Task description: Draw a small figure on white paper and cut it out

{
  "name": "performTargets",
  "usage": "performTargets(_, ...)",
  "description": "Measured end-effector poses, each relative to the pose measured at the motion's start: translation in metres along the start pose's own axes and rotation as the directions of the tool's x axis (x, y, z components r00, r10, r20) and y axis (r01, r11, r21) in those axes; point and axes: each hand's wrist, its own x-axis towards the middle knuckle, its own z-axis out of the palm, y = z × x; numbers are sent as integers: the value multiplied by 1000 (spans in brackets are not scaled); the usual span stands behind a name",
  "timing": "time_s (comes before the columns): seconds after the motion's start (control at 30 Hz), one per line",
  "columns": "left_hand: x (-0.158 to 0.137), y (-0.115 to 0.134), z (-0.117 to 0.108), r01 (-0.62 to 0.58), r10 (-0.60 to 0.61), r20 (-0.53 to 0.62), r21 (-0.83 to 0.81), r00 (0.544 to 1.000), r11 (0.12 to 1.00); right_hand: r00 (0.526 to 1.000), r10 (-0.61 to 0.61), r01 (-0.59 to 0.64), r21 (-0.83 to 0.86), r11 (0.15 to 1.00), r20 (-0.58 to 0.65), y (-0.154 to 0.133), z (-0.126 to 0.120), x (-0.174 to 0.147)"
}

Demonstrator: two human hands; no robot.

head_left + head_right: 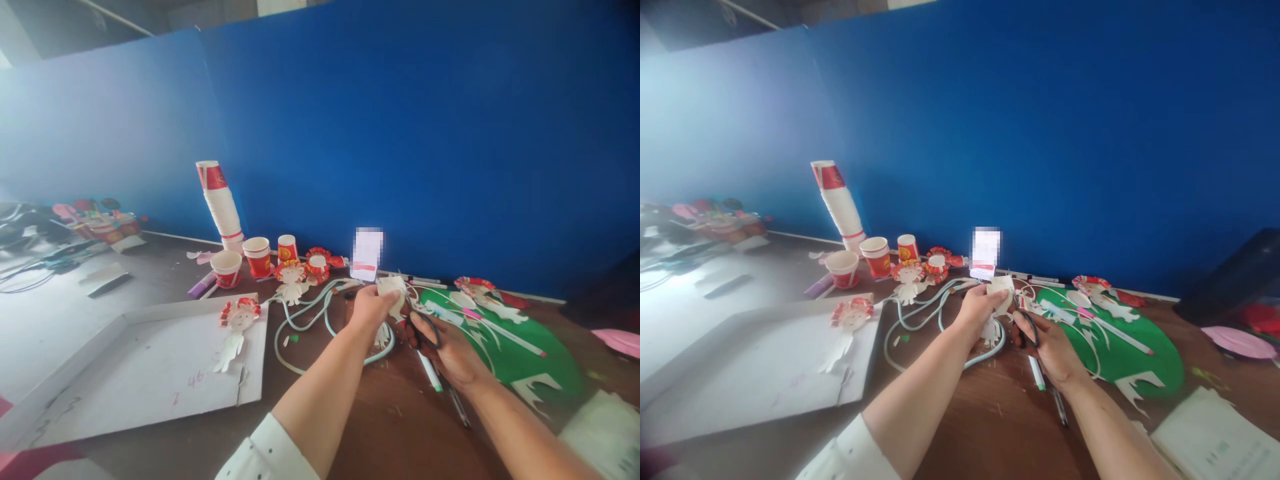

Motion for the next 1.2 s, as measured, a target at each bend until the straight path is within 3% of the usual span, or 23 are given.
performTargets(0.57,-7,7,3,22,-20,-58,37,998,999,1000,-4,4,-9,1000,-14,3,-3,2)
performTargets(1.2,-5,5,2,11,-10,-30,34,999,999,1000,-9,8,-39,999,-30,0,-1,2)
